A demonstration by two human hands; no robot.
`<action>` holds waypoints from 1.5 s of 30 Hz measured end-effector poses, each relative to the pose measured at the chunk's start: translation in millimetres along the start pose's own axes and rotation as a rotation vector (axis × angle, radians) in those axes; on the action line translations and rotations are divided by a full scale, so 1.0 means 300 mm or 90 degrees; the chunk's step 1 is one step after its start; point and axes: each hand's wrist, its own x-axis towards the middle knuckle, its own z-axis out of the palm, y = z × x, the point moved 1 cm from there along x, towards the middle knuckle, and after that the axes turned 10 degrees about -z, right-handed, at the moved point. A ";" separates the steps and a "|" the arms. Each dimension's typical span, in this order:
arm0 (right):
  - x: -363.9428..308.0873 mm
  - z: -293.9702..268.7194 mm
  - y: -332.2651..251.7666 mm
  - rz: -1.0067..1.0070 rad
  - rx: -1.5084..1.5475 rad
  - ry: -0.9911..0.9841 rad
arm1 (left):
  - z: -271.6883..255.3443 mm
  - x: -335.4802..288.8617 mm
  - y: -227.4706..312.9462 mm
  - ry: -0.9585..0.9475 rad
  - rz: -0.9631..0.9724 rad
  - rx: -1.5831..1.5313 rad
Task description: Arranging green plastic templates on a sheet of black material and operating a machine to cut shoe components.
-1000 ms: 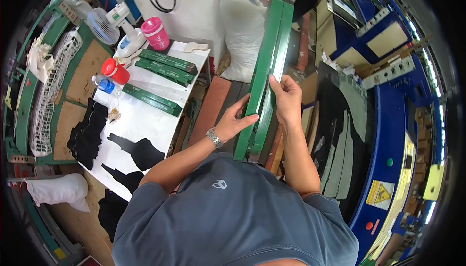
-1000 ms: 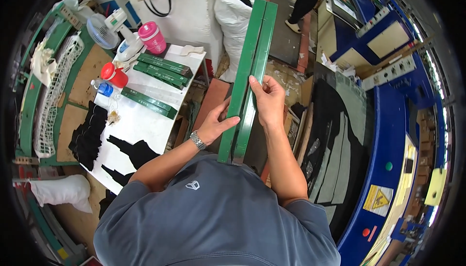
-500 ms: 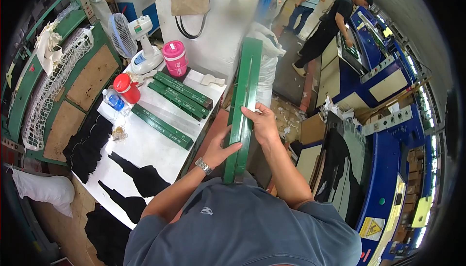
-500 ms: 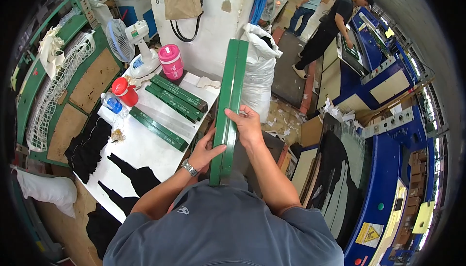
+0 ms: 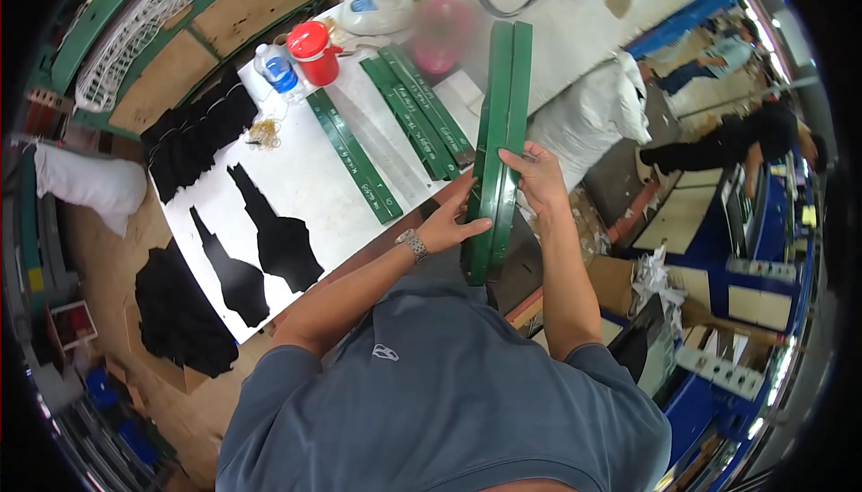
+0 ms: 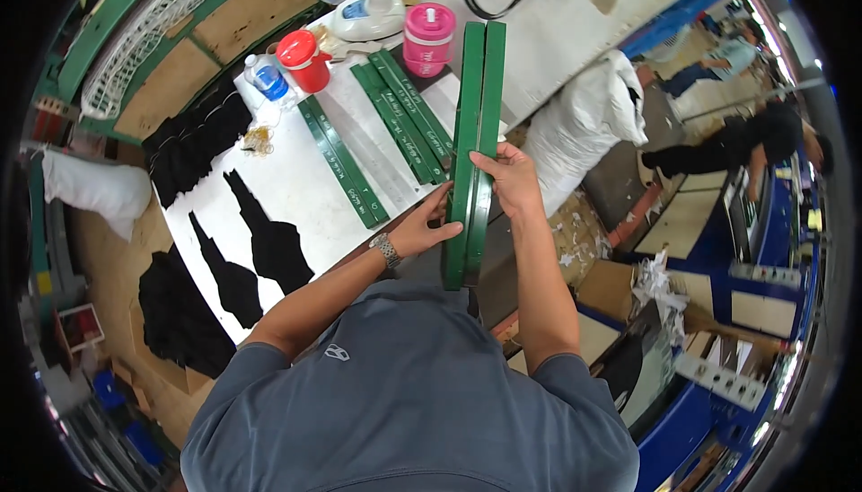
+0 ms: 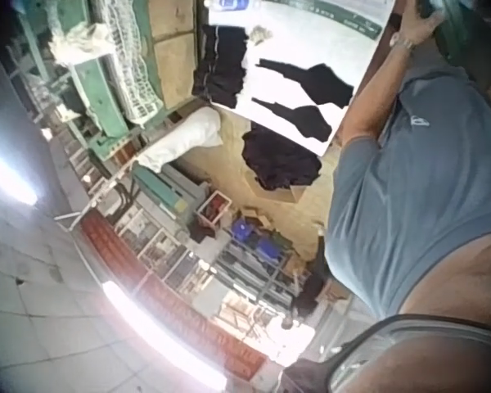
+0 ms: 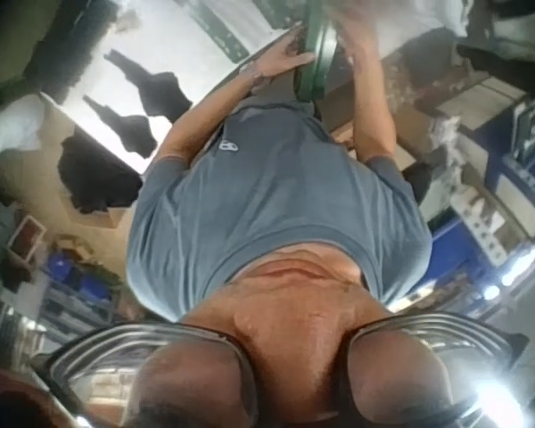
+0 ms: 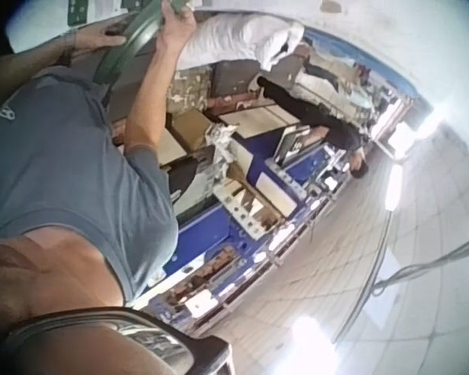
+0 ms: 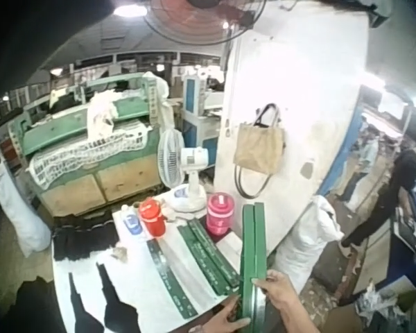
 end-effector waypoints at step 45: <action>1.000 -0.336 0.639 0.471 -0.205 -0.262 | -0.599 0.755 -0.561 0.438 -0.188 -0.630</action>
